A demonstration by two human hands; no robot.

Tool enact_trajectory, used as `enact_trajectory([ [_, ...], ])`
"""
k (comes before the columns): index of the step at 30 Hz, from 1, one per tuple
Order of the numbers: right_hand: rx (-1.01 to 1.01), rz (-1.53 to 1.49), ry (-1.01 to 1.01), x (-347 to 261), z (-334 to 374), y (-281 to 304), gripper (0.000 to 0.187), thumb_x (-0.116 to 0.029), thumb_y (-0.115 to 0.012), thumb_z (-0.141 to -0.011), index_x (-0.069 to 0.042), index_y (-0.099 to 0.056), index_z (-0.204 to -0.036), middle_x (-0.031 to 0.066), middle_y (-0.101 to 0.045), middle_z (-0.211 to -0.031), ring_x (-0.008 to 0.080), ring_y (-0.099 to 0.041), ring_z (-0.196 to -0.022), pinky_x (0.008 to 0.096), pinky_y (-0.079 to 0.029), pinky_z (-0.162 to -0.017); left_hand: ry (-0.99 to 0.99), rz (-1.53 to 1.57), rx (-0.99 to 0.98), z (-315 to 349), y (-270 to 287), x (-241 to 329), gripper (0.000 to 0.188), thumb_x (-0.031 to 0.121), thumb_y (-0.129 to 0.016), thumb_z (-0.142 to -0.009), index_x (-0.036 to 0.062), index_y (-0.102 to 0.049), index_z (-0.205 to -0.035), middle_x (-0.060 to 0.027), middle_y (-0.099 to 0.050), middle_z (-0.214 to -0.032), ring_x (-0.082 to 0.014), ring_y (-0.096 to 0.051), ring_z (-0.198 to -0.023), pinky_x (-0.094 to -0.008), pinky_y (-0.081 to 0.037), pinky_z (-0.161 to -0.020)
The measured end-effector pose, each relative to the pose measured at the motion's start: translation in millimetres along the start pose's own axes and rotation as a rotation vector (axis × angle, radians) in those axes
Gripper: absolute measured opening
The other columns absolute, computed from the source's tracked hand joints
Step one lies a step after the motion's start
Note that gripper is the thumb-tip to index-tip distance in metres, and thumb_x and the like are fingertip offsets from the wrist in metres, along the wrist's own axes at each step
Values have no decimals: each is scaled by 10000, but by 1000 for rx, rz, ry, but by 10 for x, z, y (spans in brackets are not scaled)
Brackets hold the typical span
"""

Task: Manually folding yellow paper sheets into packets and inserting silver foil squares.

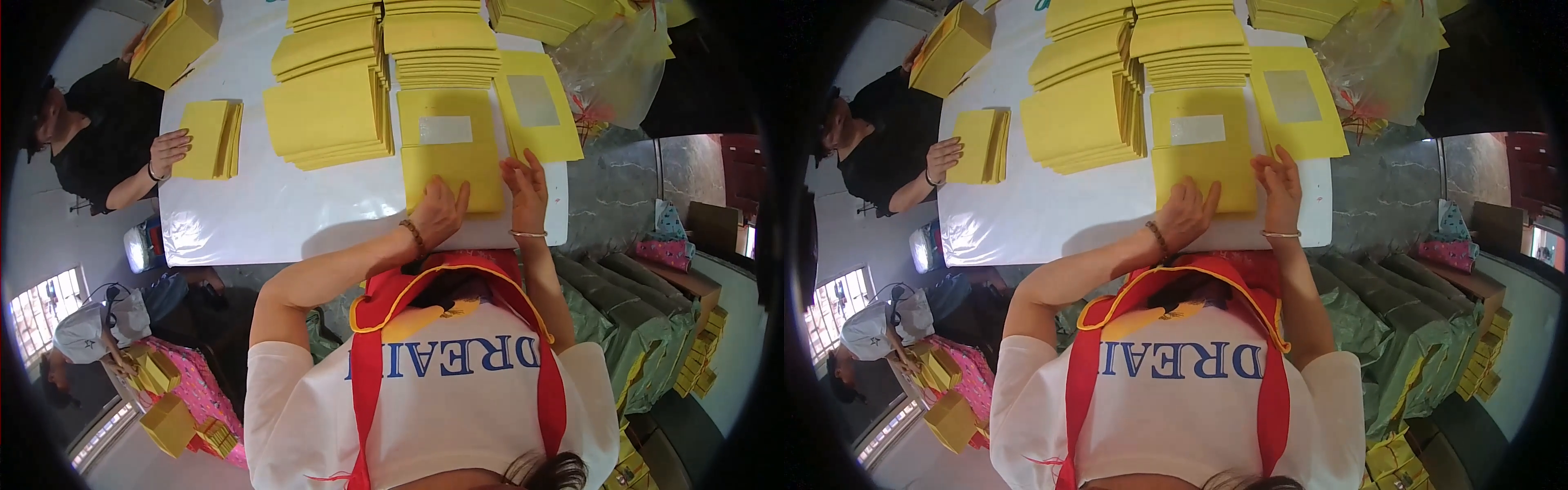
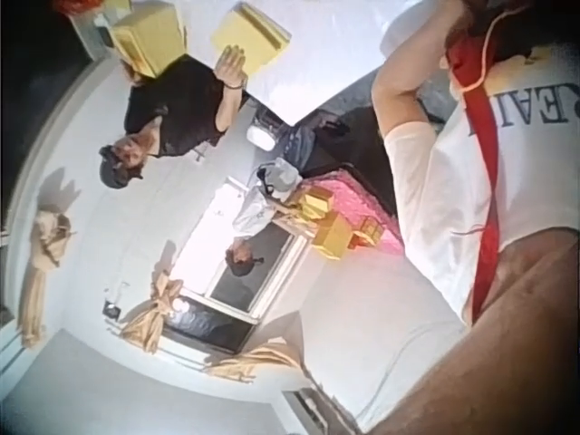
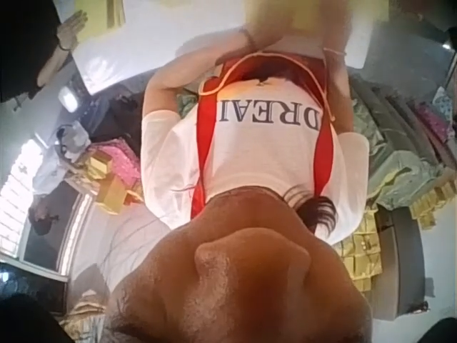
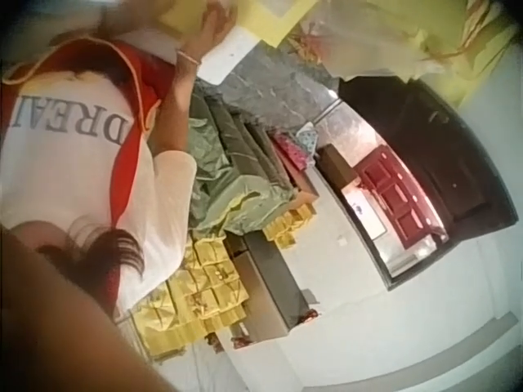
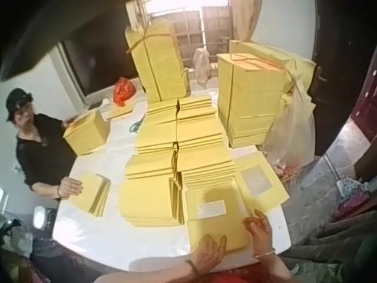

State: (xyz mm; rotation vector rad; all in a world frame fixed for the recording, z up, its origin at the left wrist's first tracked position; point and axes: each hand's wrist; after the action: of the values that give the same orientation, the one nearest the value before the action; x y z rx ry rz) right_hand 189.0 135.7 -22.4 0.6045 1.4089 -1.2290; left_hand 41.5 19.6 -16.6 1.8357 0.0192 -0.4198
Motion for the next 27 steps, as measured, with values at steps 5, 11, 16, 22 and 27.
enact_trajectory([
  [5, 178, 19, 33, -49, 134, 36, 358, -161, -444, -930, -69, -399, -1273, 77, -551, -1070, 168, -550, -974, 287, -425, -824, 148, 375, -21, -132, 181, -343, 399, 123, -546, -705, -4, -556, -1083, -67, -502, -597, -221, -525, -652, -327, -380, -591],
  [11, 230, 85, -56, 36, 205, 110, 312, -160, -441, -933, -84, -449, -1236, 58, -553, -1057, 146, -556, -927, 275, -438, -776, 261, 365, 452, 107, 1080, -1284, 455, 51, -567, -640, 44, -582, -1095, -56, -617, -1050, -228, -549, -814, -337, -420, -693],
  [16, 151, 138, -46, 133, 161, 80, 294, -134, -480, -912, -76, -489, -1201, 41, -573, -1016, 123, -563, -880, 247, -439, -745, 397, 15, 303, 622, 596, -1804, 412, 60, -561, -708, 91, -576, -1119, -44, -610, -1076, -210, -537, -895, -327, -399, -738],
  [22, 97, 164, -44, 180, 146, 68, 258, -101, -502, -899, -54, -530, -1151, 33, -592, -966, 97, -556, -854, 213, -435, -716, 422, 94, 24, 796, 78, -1832, 381, 72, -564, -728, 134, -568, -1104, -19, -603, -1034, -194, -527, -884, -334, -392, -728],
  [27, 95, 197, -68, 223, 146, 118, 249, -73, -491, -900, -38, -531, -1143, 35, -592, -937, 92, -544, -823, 212, -439, -702, 401, 56, 31, 701, 95, -1896, 377, 83, -561, -740, 133, -548, -1113, -18, -582, -1043, -190, -517, -897, -341, -392, -729],
])
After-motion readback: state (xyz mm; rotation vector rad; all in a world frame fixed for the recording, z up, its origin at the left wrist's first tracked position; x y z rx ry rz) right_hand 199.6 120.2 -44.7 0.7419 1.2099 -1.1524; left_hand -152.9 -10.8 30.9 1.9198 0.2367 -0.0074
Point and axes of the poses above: each hand's wrist, its own z-axis away from the middle knuckle, its own y-axis out of the back of the hand, x = y × z
